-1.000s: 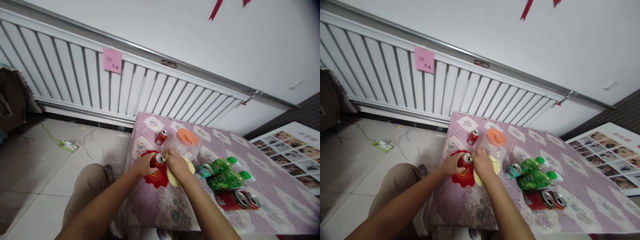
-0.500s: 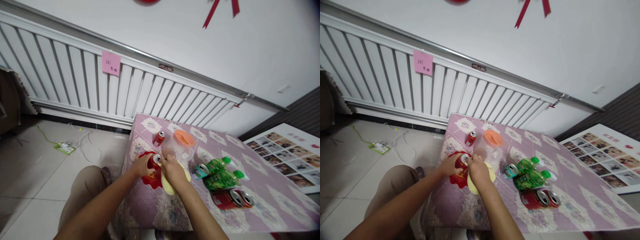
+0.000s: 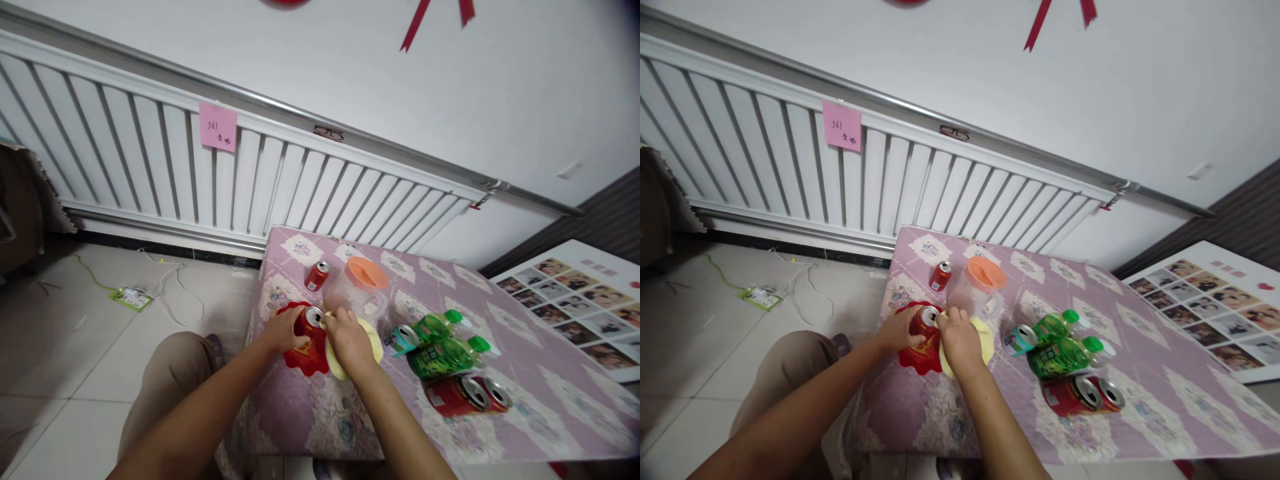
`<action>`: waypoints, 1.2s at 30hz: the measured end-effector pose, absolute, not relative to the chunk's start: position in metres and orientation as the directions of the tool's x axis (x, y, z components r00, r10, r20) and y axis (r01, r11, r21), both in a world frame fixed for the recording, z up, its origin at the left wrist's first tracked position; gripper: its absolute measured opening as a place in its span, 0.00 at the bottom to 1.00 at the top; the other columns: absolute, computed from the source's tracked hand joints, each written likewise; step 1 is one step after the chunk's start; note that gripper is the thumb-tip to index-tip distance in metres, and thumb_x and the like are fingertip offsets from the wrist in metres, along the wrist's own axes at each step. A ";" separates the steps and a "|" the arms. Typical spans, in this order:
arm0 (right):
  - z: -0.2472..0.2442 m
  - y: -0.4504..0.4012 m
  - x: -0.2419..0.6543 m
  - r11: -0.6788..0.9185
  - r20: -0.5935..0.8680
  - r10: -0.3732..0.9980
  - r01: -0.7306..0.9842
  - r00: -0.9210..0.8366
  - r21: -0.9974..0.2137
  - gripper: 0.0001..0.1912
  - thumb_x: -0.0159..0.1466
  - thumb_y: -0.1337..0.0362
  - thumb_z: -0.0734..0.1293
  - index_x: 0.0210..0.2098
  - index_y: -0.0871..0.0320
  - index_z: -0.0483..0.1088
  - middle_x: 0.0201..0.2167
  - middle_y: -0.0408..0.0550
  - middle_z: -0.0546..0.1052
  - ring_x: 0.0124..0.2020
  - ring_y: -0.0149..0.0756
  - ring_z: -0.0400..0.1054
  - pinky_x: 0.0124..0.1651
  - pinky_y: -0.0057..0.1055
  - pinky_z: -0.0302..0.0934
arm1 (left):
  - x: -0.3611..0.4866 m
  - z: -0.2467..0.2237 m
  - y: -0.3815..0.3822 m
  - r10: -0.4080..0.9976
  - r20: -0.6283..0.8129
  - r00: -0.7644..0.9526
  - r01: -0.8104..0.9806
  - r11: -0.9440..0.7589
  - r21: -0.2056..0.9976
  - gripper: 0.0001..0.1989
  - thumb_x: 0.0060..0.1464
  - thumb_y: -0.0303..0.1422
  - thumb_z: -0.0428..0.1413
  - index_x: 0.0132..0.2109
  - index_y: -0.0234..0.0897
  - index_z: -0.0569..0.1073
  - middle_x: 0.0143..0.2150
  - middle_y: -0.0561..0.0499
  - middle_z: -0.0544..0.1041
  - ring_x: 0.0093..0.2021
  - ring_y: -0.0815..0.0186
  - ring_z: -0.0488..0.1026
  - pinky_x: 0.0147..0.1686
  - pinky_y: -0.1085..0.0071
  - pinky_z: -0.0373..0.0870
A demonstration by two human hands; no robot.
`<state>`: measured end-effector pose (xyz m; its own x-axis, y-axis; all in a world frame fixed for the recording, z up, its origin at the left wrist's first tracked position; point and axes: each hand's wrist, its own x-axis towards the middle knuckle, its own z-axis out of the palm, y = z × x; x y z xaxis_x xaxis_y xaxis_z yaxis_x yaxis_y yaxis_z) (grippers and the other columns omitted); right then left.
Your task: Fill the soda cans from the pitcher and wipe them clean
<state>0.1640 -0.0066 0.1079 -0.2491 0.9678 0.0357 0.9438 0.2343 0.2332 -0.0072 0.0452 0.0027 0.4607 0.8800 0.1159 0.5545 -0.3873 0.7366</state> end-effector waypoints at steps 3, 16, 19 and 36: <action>0.112 0.004 0.169 0.194 0.070 0.974 0.954 -0.215 0.230 0.12 0.70 0.64 0.59 0.45 0.53 0.73 0.44 0.52 0.71 0.46 0.42 0.62 0.41 0.31 0.55 | -0.007 0.001 0.045 0.886 0.137 0.443 0.559 -0.392 0.731 0.40 0.46 0.37 0.64 0.65 0.42 0.59 0.65 0.44 0.67 0.64 0.50 0.64 0.68 0.49 0.47; 0.113 0.032 0.155 0.305 0.009 0.948 0.916 -0.318 0.262 0.13 0.69 0.67 0.58 0.43 0.55 0.74 0.43 0.52 0.72 0.45 0.42 0.62 0.43 0.31 0.54 | -0.007 -0.002 0.045 0.888 0.152 0.434 0.546 -0.393 0.740 0.40 0.46 0.39 0.63 0.65 0.42 0.59 0.65 0.44 0.68 0.63 0.50 0.65 0.68 0.49 0.46; 0.116 0.028 0.159 0.306 -0.033 0.951 0.926 -0.306 0.220 0.15 0.70 0.68 0.57 0.46 0.56 0.74 0.44 0.52 0.72 0.46 0.40 0.62 0.44 0.31 0.54 | -0.007 -0.002 0.045 0.887 0.155 0.435 0.543 -0.395 0.741 0.40 0.46 0.38 0.63 0.65 0.41 0.59 0.65 0.44 0.67 0.63 0.50 0.65 0.68 0.48 0.46; 0.113 -0.009 0.141 0.192 0.001 0.981 0.971 -0.194 0.142 0.15 0.69 0.66 0.58 0.46 0.55 0.75 0.41 0.52 0.70 0.42 0.41 0.62 0.39 0.31 0.52 | -0.006 -0.005 0.045 0.892 0.166 0.420 0.534 -0.391 0.749 0.40 0.46 0.35 0.64 0.65 0.40 0.60 0.65 0.42 0.68 0.64 0.49 0.64 0.68 0.47 0.47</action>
<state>0.1409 -0.0086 0.1126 -0.1940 0.9810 0.0014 0.9711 0.1919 0.1417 -0.0061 0.0454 -0.0050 0.4204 0.8920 0.1664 0.5340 -0.3915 0.7494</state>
